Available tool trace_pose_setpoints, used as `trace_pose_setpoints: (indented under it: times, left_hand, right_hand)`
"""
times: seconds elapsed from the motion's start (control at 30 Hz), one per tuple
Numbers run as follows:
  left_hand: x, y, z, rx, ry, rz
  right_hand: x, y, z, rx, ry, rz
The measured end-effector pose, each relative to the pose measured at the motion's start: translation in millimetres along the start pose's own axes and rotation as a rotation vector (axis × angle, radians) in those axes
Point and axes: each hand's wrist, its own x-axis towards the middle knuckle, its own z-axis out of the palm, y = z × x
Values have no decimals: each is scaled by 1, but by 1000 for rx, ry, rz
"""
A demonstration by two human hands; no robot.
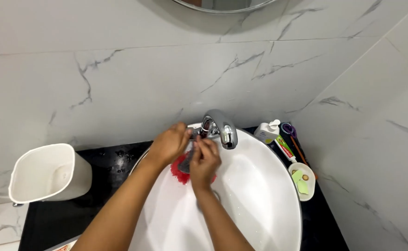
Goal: Scrubbing a bathroom sink with a sponge and kemudian washing hands.
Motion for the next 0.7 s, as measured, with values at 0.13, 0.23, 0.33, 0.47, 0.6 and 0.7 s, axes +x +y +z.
trace_pose_setpoints:
  times: [0.13,0.23,0.33,0.47,0.6,0.7]
  left_hand:
    - [3,-4,7,44,7,90]
    - [4,-5,15,97,-7,-14]
    - [9,-3,14,105,51,-30]
    - [2,-1,15,76,35,-62]
    - [6,-5,19,89,51,-65]
    - [5,-5,18,82,27,-65]
  right_hand:
    - [5,-1,11,-31,-27,-37]
    - [-8,14,11,-71,-34,-72]
    - [-1,14,15,-98,0,-148]
    - [-2,11,11,-125,-7,-85]
    - [8,10,13,-182,-48,-120]
    - [26,-27,6,-405,-144,-103]
